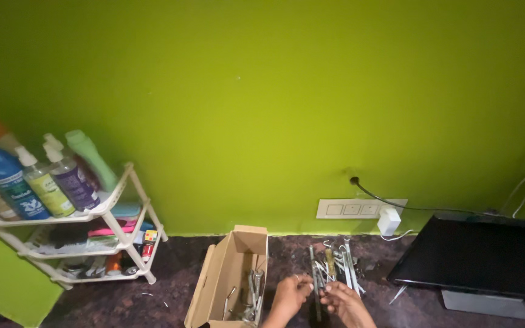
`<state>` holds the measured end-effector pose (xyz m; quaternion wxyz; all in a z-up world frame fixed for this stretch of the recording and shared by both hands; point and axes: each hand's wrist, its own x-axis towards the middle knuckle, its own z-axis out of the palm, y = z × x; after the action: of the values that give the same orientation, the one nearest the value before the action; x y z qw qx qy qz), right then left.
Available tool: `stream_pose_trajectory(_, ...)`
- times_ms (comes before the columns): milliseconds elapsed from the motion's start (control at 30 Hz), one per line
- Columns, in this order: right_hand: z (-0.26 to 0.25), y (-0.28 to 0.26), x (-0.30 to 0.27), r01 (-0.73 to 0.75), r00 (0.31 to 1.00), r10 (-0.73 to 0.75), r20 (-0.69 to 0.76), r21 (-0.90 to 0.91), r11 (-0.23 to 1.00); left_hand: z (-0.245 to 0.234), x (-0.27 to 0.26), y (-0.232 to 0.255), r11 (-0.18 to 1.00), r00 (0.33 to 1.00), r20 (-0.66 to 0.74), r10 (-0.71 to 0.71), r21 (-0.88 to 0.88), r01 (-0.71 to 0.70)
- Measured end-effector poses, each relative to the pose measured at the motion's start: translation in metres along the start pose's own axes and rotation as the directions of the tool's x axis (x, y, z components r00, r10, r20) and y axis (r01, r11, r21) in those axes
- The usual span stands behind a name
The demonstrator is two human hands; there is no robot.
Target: The person sorts through a collection of metal wrenches on a countertop by hand, picking up individual wrenches, and placing them into a cardboard box.
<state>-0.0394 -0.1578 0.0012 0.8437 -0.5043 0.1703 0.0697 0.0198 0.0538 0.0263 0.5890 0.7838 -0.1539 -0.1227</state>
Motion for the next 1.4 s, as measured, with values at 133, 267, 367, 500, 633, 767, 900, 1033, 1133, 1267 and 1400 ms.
stream_pose_trajectory(133, 0.006, 0.006, -0.004, 0.036, 0.993, -0.036, 0.111, -0.003, 0.999, -0.004, -0.007, 0.015, 0.996, 1.0, -0.004, -0.007, -0.087, 0.007)
stream_pose_trajectory(267, 0.013, 0.008, -0.004, 0.023, 0.984, -0.019, 0.179, -0.017, 1.0, -0.003, -0.01, 0.016, 0.996, 1.0, -0.029, -0.008, -0.091, 0.006)
stream_pose_trajectory(367, 0.016, 0.011, -0.007, 0.029, 0.977, -0.026, 0.211, -0.01, 1.0, -0.001, -0.012, 0.012, 0.998, 0.999, -0.039, -0.007, -0.06, 0.005)
stream_pose_trajectory(500, 0.021, 0.014, -0.006, 0.038, 0.961, -0.032, 0.275, -0.014, 0.999, 0.001, -0.012, 0.01, 0.997, 0.989, -0.13, 0.068, -0.024, -0.072)
stream_pose_trajectory(633, 0.02, 0.013, -0.005, -0.052, 0.98, 0.052, 0.191, -0.005, 0.999, -0.003, -0.011, 0.019, 0.988, 0.993, -0.104, -0.059, -0.147, 0.044)
stream_pose_trajectory(767, 0.001, 0.005, -0.011, -0.077, 0.997, 0.076, -0.016, -0.107, 0.991, -0.029, -0.012, 0.031, 0.942, 0.979, -0.157, -0.131, -0.327, 0.074)
stream_pose_trajectory(900, -0.023, -0.01, -0.021, 0.01, 0.993, -0.034, -0.114, -0.2, 0.98, -0.077, -0.029, 0.042, 0.965, 0.822, -0.564, 0.078, 0.249, 0.079)
stream_pose_trajectory(1033, -0.036, -0.027, -0.02, -0.026, 0.984, -0.039, -0.174, -0.354, 0.935, -0.109, -0.027, 0.02, 0.786, 0.801, -0.563, -0.205, 0.393, 0.477)
stream_pose_trajectory(1133, -0.043, -0.033, -0.019, -0.046, 0.976, -0.061, -0.21, -0.472, 0.881, -0.108, -0.02, -0.02, 0.695, 0.807, -0.542, -0.233, 0.487, 0.528)
stream_pose_trajectory(1267, -0.048, -0.04, -0.022, -0.035, 0.974, -0.09, -0.209, -0.531, 0.847, -0.105, -0.009, -0.04, 0.665, 0.811, -0.493, -0.314, 0.496, 0.559)
stream_pose_trajectory(1400, -0.06, -0.044, -0.021, 0.036, 0.981, -0.142, -0.135, -0.591, 0.806, -0.104, -0.005, -0.038, 0.619, 0.79, -0.452, -0.413, 0.498, 0.608)
